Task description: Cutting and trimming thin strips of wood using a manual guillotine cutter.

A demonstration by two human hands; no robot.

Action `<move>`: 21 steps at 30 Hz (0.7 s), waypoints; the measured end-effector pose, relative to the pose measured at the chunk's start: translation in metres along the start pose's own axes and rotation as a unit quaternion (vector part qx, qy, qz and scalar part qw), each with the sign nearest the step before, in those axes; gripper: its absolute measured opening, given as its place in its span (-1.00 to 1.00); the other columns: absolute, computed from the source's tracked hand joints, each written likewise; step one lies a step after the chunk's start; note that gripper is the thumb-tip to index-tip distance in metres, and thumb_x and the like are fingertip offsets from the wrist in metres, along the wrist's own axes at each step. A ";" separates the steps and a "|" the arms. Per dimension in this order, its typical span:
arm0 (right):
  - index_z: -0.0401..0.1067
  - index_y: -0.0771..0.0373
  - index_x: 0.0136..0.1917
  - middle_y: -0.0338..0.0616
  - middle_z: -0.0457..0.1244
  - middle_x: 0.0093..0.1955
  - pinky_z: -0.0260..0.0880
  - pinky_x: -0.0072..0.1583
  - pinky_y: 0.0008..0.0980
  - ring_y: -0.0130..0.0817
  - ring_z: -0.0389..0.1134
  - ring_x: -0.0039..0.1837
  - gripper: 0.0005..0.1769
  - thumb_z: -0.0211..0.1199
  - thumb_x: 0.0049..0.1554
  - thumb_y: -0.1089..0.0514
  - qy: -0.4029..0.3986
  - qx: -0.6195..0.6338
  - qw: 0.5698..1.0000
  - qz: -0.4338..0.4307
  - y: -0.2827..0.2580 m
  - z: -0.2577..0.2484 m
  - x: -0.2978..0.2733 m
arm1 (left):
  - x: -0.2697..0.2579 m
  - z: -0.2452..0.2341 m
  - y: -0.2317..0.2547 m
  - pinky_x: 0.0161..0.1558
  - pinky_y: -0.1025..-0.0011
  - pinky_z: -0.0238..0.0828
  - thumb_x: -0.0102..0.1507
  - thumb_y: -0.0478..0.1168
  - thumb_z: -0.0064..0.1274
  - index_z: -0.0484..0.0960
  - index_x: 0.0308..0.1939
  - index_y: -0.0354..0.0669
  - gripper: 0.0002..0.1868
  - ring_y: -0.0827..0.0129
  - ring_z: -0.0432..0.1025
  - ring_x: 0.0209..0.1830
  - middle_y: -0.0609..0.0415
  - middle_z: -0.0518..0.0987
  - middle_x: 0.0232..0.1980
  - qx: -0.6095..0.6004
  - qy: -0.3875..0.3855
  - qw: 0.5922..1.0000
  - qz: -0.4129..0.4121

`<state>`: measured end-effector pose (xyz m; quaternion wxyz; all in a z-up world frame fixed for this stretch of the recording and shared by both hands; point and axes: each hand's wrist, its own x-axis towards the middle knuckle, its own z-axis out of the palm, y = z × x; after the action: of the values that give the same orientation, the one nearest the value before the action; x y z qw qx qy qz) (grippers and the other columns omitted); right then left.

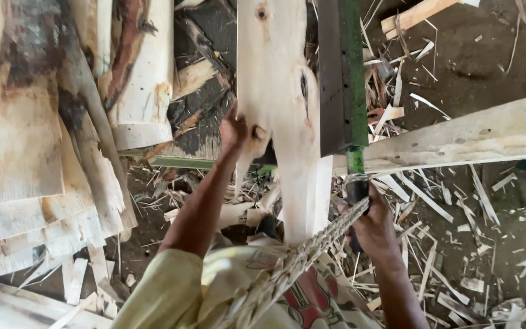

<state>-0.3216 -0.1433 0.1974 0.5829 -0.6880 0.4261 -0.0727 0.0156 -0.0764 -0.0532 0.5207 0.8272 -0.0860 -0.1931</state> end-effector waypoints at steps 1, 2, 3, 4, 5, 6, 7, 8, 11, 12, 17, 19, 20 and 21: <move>0.28 0.21 0.26 -0.17 0.26 -0.29 0.36 -0.44 -0.46 -0.48 0.28 -0.43 -0.52 0.28 0.11 0.11 0.010 -0.017 1.000 -0.001 -0.001 0.003 -0.001 | -0.001 -0.006 0.006 -0.28 0.29 0.60 0.32 -0.31 -0.09 0.36 0.51 0.07 -0.37 0.30 0.60 -0.33 -0.14 0.68 0.10 0.009 -0.010 1.000 -0.011; 0.28 0.21 0.26 -0.17 0.26 -0.29 0.36 -0.44 -0.46 -0.48 0.28 -0.43 -0.52 0.28 0.11 0.11 0.008 -0.018 1.000 -0.005 0.007 0.007 0.005 | 0.011 0.003 -0.008 -0.28 0.29 0.60 0.32 -0.31 -0.09 0.36 0.51 0.07 -0.37 0.30 0.60 -0.33 -0.14 0.68 0.10 0.008 -0.007 1.000 -0.009; 0.27 0.17 0.29 -0.17 0.30 -0.26 0.40 -0.43 -0.45 -0.48 0.31 -0.41 -0.53 0.24 0.13 0.09 0.020 -0.053 0.998 0.005 0.015 0.010 0.011 | 0.022 0.012 -0.022 -0.28 0.35 0.62 0.31 -0.34 -0.12 0.36 0.52 0.05 -0.35 0.35 0.60 -0.32 -0.14 0.66 0.16 -0.002 0.007 0.999 0.037; 0.26 0.14 0.31 -0.17 0.34 -0.23 0.44 -0.42 -0.43 -0.47 0.35 -0.40 -0.53 0.20 0.15 0.08 0.033 -0.088 0.995 0.019 0.025 0.013 0.013 | 0.029 0.023 -0.039 -0.28 0.41 0.65 0.30 -0.38 -0.16 0.35 0.53 0.03 -0.33 0.41 0.60 -0.30 -0.14 0.64 0.22 -0.011 0.016 0.996 0.082; 0.26 0.14 0.31 -0.17 0.34 -0.23 0.44 -0.42 -0.43 -0.47 0.35 -0.40 -0.53 0.20 0.15 0.08 0.034 -0.089 0.995 0.019 0.024 0.014 0.011 | 0.024 0.023 -0.037 -0.28 0.41 0.65 0.30 -0.38 -0.16 0.35 0.53 0.03 -0.33 0.41 0.60 -0.30 -0.14 0.64 0.22 -0.012 0.016 0.996 0.082; 0.25 0.14 0.34 -0.15 0.35 -0.19 0.46 -0.42 -0.42 -0.45 0.36 -0.39 -0.52 0.18 0.16 0.07 0.035 -0.097 0.994 0.035 0.022 0.016 0.014 | 0.026 0.023 -0.031 -0.38 0.48 0.59 0.29 -0.40 -0.19 0.35 0.53 0.02 -0.32 0.51 0.53 -0.38 -0.13 0.60 0.28 -0.024 0.020 0.994 0.100; 0.23 0.13 0.36 -0.13 0.36 -0.16 0.48 -0.42 -0.40 -0.43 0.37 -0.38 -0.50 0.16 0.18 0.06 0.037 -0.105 0.992 0.051 0.020 0.017 0.017 | 0.028 0.024 -0.025 -0.49 0.55 0.53 0.28 -0.43 -0.22 0.34 0.53 0.02 -0.30 0.60 0.45 -0.47 -0.12 0.56 0.33 -0.036 0.024 0.992 0.119; 0.23 0.13 0.36 -0.13 0.36 -0.16 0.48 -0.42 -0.40 -0.43 0.37 -0.38 -0.50 0.16 0.18 0.06 0.036 -0.106 0.992 0.056 0.009 0.014 0.010 | 0.023 0.020 -0.022 -0.49 0.55 0.53 0.28 -0.43 -0.22 0.34 0.53 0.02 -0.30 0.60 0.45 -0.47 -0.12 0.56 0.33 -0.034 0.022 0.993 0.114; 0.21 0.13 0.39 -0.01 0.38 -0.16 0.46 -0.43 -0.36 -0.35 0.38 -0.39 -0.48 0.14 0.18 0.05 0.021 -0.112 0.990 0.079 -0.012 0.002 -0.002 | 0.016 0.017 -0.020 -0.78 0.61 0.25 0.31 -0.40 -0.24 0.26 0.51 0.02 -0.35 0.68 0.18 -0.73 -0.11 0.45 0.40 -0.025 -0.006 0.998 0.050; 0.22 0.18 0.39 0.02 0.38 -0.09 0.48 -0.36 -0.39 -0.36 0.40 -0.30 -0.48 0.15 0.18 0.06 0.014 -0.124 0.992 0.028 -0.013 -0.005 0.001 | 0.023 0.017 -0.021 -0.80 0.64 0.20 0.31 -0.40 -0.25 0.25 0.51 0.01 -0.35 0.72 0.14 -0.75 -0.10 0.43 0.42 -0.023 -0.008 0.998 0.051; 0.31 0.33 0.34 0.01 0.34 0.14 0.56 -0.13 -0.44 -0.40 0.44 -0.01 -0.49 0.22 0.17 0.09 0.008 -0.159 0.984 -0.085 0.024 -0.008 0.005 | 0.005 0.002 0.002 -0.77 0.64 0.10 0.35 -0.37 -0.28 0.23 0.57 0.04 -0.34 0.72 0.09 -0.72 -0.11 0.61 0.25 0.000 -0.046 0.999 -0.011; 0.28 0.18 0.36 -0.11 0.41 -0.03 0.46 -0.26 -0.35 -0.34 0.47 -0.23 -0.57 0.05 0.30 -0.02 0.033 -0.284 0.957 0.055 0.074 0.003 0.031 | 0.015 -0.004 0.027 -0.66 0.58 0.11 0.39 -0.33 -0.26 0.23 0.60 0.08 -0.35 0.63 0.13 -0.62 -0.11 0.76 0.08 -0.002 -0.057 0.997 -0.052; 0.28 0.18 0.36 -0.11 0.41 -0.03 0.46 -0.26 -0.35 -0.34 0.47 -0.23 -0.57 0.05 0.30 -0.02 0.034 -0.292 0.955 0.049 0.109 0.014 0.049 | 0.014 -0.003 0.032 -0.66 0.58 0.11 0.39 -0.33 -0.26 0.23 0.60 0.08 -0.35 0.63 0.13 -0.62 -0.11 0.76 0.08 -0.012 -0.054 0.997 -0.051; 0.24 0.24 0.34 -0.04 0.35 -0.16 0.38 -0.36 -0.35 -0.32 0.40 -0.31 -0.53 0.14 0.27 -0.02 0.029 -0.042 0.995 0.087 0.144 0.024 0.069 | 0.013 -0.001 0.036 -0.55 0.52 0.23 0.37 -0.31 -0.21 0.26 0.57 0.11 -0.36 0.56 0.23 -0.51 -0.08 0.75 0.08 -0.029 -0.051 0.997 -0.052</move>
<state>-0.3365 -0.1659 0.0383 0.5451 -0.6699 0.5036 -0.0236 0.0302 -0.0962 -0.0239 0.5286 0.8041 -0.0638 -0.2645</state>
